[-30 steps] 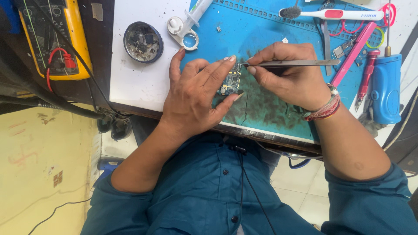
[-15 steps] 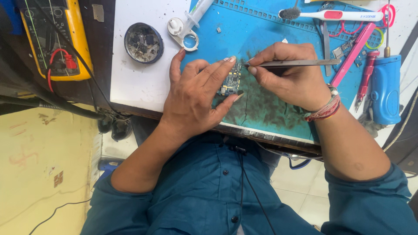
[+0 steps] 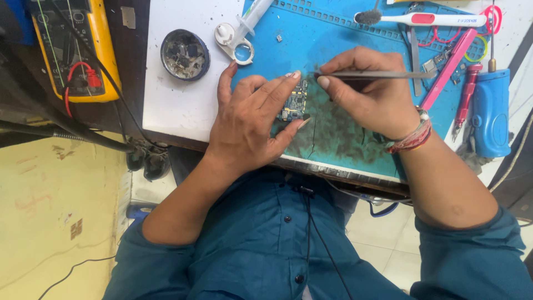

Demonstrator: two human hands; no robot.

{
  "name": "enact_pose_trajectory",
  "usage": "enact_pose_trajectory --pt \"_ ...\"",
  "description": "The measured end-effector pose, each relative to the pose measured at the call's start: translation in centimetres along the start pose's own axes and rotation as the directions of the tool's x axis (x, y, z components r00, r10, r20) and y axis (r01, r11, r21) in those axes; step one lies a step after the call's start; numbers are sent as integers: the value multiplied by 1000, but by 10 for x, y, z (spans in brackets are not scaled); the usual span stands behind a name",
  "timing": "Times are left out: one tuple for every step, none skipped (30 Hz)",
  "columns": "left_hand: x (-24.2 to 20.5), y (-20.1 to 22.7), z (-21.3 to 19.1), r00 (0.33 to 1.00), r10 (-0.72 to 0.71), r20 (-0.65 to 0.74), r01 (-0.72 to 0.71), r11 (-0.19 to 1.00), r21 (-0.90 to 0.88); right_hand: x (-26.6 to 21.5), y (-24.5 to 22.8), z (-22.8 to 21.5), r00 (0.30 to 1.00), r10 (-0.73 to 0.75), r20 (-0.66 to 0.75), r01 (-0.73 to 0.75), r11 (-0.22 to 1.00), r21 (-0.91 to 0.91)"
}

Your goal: The person cleans a small circuit board with a toothbrush, then uses a hot air gun to heat a component while holding it with tweezers. Finally, the person uses a soldering iron to solder connections on the board.

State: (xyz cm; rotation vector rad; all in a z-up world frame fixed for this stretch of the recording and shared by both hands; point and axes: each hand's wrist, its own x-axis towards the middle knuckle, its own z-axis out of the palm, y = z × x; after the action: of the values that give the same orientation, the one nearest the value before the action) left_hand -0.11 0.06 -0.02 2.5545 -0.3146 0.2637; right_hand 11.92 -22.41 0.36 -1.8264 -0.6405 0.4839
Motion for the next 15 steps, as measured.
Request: enact_pose_trajectory --pt "0 0 0 1000 6 -14 -6 1000 -14 -1 0 1 1000 1 -4 -1 999 36" --pt "-1 0 1 1000 11 -28 -12 1000 -27 -2 1 1 1000 3 -8 -2 997 72" --pt "-3 0 1 999 15 -45 -16 999 -38 -1 1 2 1000 1 -9 0 994 108" --pt "-5 -1 -1 997 15 -77 -19 998 -54 -1 0 2 1000 5 -2 -5 996 94" --pt "-7 -2 -2 994 18 -110 -26 997 -72 -1 0 1 1000 10 1 -10 997 77" --pt "-10 -4 -4 990 21 -143 -34 995 -90 -1 0 0 1000 15 4 -15 998 61" --pt "-14 -7 -6 979 -18 -204 0 996 -87 -1 1 -1 1000 7 -6 -7 999 43" --pt "-18 -11 -10 963 -55 -265 34 996 -86 -2 1 -2 1000 -1 -17 2 1000 24" --pt "-24 -15 -14 942 -93 -322 68 994 -88 -3 2 -2 1000 -7 -26 8 1000 9" --pt "-27 -22 -18 916 -125 -382 104 992 -76 -3 2 -2 999 -14 -32 14 1000 15" --pt "-30 -30 -21 883 -154 -443 141 988 -63 -3 2 -2 999 -24 -36 24 999 22" --pt "-34 -36 -25 874 -169 -456 174 984 -30 -3 3 -2 999 -34 -41 35 999 30" --pt "-37 -41 -28 864 -182 -470 207 978 2 -2 2 -2 998 -47 -38 48 998 31" --pt "-38 -46 -31 862 -197 -467 238 971 29 -2 2 -2 998 -61 -34 62 998 33" --pt "-40 -50 -33 861 -213 -461 267 962 55 -3 2 -2 997 -72 -33 73 997 35"
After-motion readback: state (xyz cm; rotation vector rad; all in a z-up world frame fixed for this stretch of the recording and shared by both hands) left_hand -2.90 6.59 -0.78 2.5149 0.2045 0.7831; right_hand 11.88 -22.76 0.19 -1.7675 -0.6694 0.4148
